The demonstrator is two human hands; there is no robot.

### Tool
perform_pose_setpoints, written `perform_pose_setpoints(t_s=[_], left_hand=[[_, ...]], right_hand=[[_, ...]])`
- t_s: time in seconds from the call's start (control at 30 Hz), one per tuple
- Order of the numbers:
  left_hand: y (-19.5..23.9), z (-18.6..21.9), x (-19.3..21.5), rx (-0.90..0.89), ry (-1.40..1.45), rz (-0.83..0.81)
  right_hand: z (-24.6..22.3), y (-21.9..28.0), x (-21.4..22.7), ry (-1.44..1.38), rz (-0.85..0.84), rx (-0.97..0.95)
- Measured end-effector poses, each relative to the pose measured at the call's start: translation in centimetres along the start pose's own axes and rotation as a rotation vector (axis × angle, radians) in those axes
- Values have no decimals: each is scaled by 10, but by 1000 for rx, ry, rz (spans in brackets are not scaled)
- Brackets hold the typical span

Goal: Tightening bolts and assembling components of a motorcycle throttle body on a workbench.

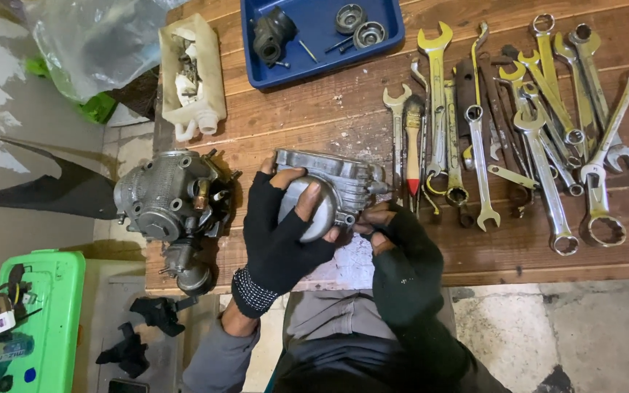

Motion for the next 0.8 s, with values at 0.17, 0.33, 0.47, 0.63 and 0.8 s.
perform_pose_setpoints(t_s=[0.17, 0.33, 0.47, 0.63, 0.8], left_hand=[[3, -3, -2, -3, -2, -12], [0, -1, -1, -3, 10, -12], [3, -2, -2, -7, 16, 7], [6, -4, -5, -17, -13, 18], [7, -6, -5, -25, -4, 5]], right_hand=[[-7, -2, -1, 166, -20, -18], [-9, -3, 0, 225, -52, -21], [-7, -2, 2, 271, -61, -7], [-13, -3, 0, 345, -72, 1], [-17, -4, -1, 340, -102, 5]])
Point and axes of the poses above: each hand's wrist, its own y-axis away from the middle knuckle, its own x-axis out of the back of the hand, z = x × y, the point moved 3 cm from there along -y, towards the middle knuckle, and after that the axes turned 7 degrees about -y, right-handed, at the moved point
